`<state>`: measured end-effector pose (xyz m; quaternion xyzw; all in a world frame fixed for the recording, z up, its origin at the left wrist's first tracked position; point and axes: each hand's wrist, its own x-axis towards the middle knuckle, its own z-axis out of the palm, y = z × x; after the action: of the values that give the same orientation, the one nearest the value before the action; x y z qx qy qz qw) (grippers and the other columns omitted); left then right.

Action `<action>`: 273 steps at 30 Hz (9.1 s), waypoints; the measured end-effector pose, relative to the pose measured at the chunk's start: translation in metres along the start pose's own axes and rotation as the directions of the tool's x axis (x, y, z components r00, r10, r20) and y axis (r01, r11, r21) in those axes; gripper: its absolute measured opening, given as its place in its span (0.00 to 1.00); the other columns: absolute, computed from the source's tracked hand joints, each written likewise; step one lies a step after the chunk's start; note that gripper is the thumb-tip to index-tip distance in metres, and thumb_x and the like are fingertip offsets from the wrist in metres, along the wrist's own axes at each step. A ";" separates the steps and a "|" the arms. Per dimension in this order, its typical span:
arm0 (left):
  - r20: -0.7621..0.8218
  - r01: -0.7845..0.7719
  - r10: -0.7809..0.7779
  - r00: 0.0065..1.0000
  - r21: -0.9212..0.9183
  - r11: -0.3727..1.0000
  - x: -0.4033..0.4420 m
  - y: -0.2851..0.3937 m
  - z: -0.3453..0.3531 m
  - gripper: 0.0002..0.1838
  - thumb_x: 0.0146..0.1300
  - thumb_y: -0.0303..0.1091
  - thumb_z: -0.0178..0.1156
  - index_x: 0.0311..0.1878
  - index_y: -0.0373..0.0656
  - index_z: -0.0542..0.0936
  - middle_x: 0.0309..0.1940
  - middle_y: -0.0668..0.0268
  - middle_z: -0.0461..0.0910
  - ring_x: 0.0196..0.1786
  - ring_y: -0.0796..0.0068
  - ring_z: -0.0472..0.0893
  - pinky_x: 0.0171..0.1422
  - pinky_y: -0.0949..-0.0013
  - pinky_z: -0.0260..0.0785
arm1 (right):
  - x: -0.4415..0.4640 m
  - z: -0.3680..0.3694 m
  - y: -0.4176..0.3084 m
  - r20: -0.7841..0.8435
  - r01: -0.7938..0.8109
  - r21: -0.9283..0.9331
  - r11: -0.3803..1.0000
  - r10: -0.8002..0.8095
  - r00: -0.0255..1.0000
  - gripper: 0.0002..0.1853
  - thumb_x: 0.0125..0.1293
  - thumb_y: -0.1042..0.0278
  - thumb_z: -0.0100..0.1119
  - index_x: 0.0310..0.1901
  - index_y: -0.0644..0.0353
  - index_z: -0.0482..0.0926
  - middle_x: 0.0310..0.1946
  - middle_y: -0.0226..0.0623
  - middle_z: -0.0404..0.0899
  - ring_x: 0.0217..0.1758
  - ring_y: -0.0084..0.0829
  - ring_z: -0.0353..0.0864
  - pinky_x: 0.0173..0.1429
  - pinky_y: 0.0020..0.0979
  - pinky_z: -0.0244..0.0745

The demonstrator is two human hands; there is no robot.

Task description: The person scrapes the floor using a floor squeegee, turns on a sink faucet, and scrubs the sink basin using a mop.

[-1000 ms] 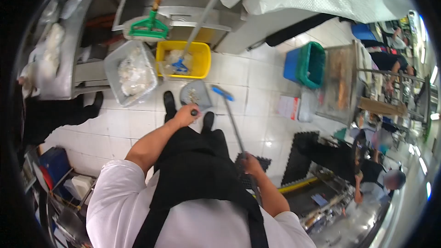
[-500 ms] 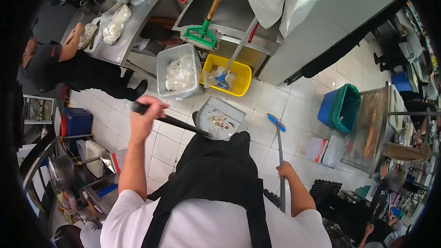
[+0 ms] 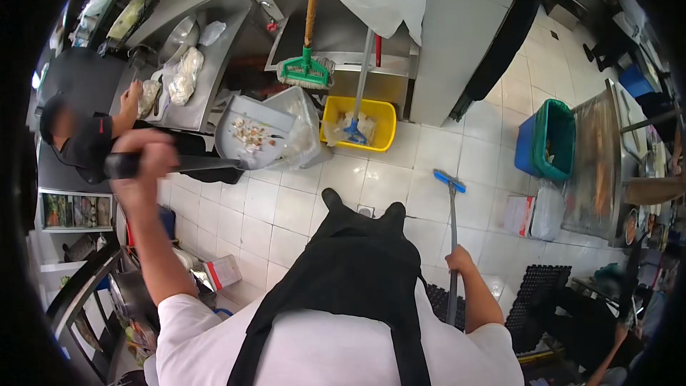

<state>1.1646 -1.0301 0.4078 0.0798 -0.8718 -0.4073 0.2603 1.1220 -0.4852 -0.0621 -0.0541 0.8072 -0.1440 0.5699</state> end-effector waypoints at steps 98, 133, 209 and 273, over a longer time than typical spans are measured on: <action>0.286 0.332 -0.631 0.721 0.657 0.677 0.096 -0.648 0.073 0.16 0.53 0.34 0.63 0.48 0.51 0.82 0.52 0.53 0.78 0.57 0.53 0.77 0.63 0.56 0.69 | -0.018 -0.013 -0.244 -0.117 -0.004 0.453 0.891 0.065 0.991 0.28 0.62 0.64 0.61 0.60 0.72 0.69 0.40 0.48 0.83 0.42 0.31 0.81 0.46 0.34 0.76; 0.577 0.015 0.511 0.637 -0.672 0.740 0.058 -0.188 0.277 0.41 0.54 0.51 0.69 0.67 0.39 0.67 0.60 0.52 0.73 0.63 0.51 0.72 0.70 0.58 0.61 | 0.033 -0.175 -0.376 -0.167 -0.241 -0.730 0.639 0.176 0.970 0.14 0.64 0.64 0.56 0.47 0.58 0.84 0.50 0.46 0.82 0.50 0.41 0.83 0.53 0.36 0.78; 0.360 -0.377 0.296 0.885 0.179 0.909 0.543 -0.142 0.298 0.20 0.67 0.45 0.54 0.49 0.37 0.79 0.42 0.50 0.83 0.45 0.54 0.83 0.50 0.56 0.75 | 0.051 0.039 -0.210 -0.338 0.100 0.733 0.673 0.232 0.912 0.17 0.65 0.65 0.54 0.53 0.63 0.77 0.35 0.43 0.83 0.28 0.33 0.82 0.25 0.32 0.75; -0.113 -0.648 0.711 0.694 -0.527 0.550 0.150 0.061 -0.061 0.12 0.64 0.37 0.53 0.31 0.39 0.65 0.11 0.74 0.60 0.14 0.84 0.57 0.24 0.79 0.55 | 0.121 0.030 -0.179 -0.350 0.209 0.716 0.666 0.083 0.933 0.16 0.60 0.65 0.57 0.47 0.64 0.78 0.29 0.41 0.81 0.26 0.32 0.81 0.25 0.32 0.73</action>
<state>1.0725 -1.0833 0.5444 -0.3617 -0.6995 -0.5014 0.3584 1.0948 -0.6917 -0.1283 0.1808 0.7642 -0.4871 0.3822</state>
